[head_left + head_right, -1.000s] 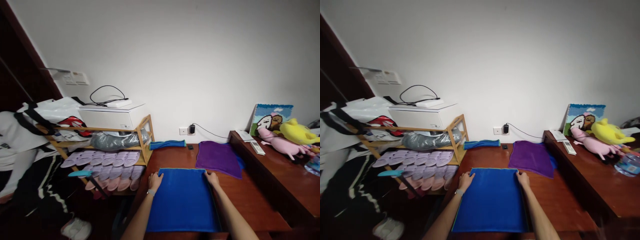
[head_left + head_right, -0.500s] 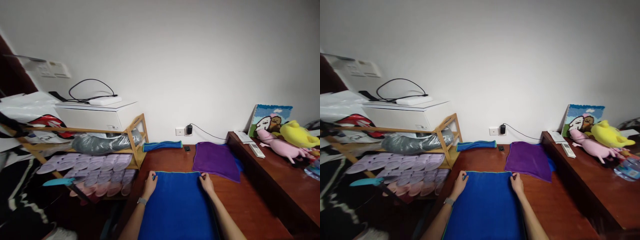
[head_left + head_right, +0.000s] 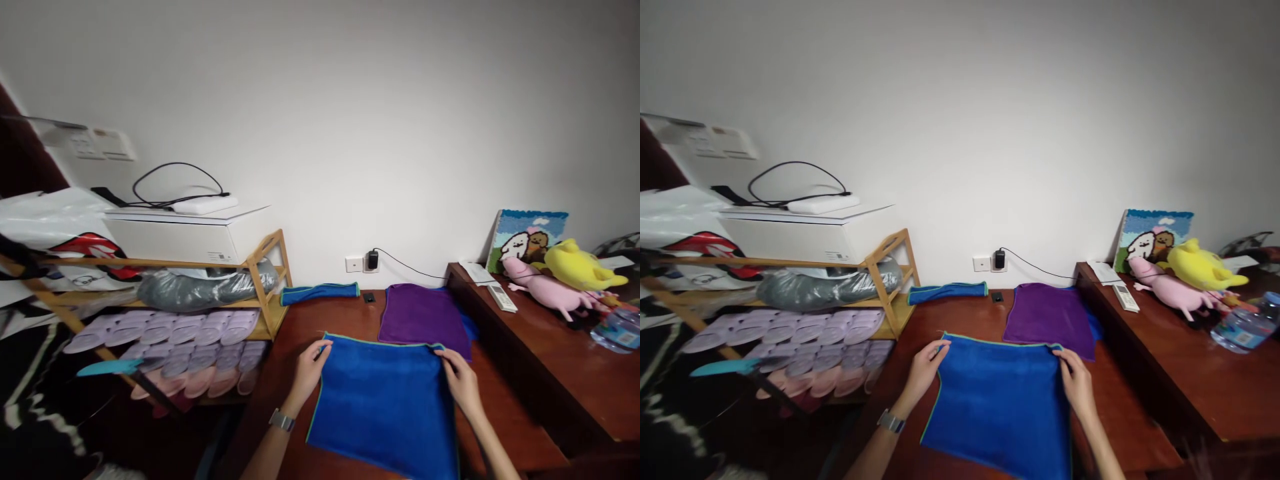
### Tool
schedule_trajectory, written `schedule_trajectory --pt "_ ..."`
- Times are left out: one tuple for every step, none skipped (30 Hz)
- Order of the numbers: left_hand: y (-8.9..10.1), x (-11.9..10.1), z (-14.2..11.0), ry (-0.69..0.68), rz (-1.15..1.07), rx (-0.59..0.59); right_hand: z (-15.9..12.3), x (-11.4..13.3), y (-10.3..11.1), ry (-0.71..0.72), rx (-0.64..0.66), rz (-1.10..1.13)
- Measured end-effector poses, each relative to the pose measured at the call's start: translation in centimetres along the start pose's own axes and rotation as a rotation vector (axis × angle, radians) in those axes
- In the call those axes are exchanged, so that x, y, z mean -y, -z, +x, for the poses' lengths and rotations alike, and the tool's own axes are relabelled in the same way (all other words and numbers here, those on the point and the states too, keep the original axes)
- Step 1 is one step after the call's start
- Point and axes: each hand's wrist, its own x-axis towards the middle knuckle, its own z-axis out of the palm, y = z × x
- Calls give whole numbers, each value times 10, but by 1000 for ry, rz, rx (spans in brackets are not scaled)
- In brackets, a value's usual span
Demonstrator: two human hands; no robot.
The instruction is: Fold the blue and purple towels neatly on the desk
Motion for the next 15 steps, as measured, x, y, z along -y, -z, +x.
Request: schedule_trajectory --pt "-10 -9 1 -17 -16 22 3 -5 18 27 -24 -47" --pt "-21 -17 4 -35 -33 44 8 -11 35 53 -47 -96" --pt "-33 -25 9 -58 -51 62 16 -17 51 78 -68 -144" --pt "-48 -33 18 -87 -68 77 27 -24 65 104 -88 -188" --pt "-63 -39 31 -121 -77 92 43 -30 76 128 -109 -228" --pt "-80 -46 49 -154 -70 105 62 -36 85 147 -133 -265" --pt "-99 -52 71 -184 -50 117 85 -40 91 159 -152 -300" --pt "-118 -57 96 -207 -23 126 112 -42 93 163 -163 -337" --pt "-137 -63 123 -223 4 130 141 -43 91 155 -165 -381" --pt "-156 -68 150 -233 27 128 169 -41 85 136 -159 -434" --pt "-174 -73 175 -238 44 121 196 -37 76 106 -154 -496" --pt "-190 -76 196 -242 57 112 218 -33 63 70 -160 -561" --pt "-204 -77 211 -245 71 106 234 -29 48 32 -180 -620" --pt "-215 -74 220 -245 87 105 243 -26 31 1 -209 -665" --pt "-222 -68 220 -241 101 113 243 -25 13 -14 -230 -692"
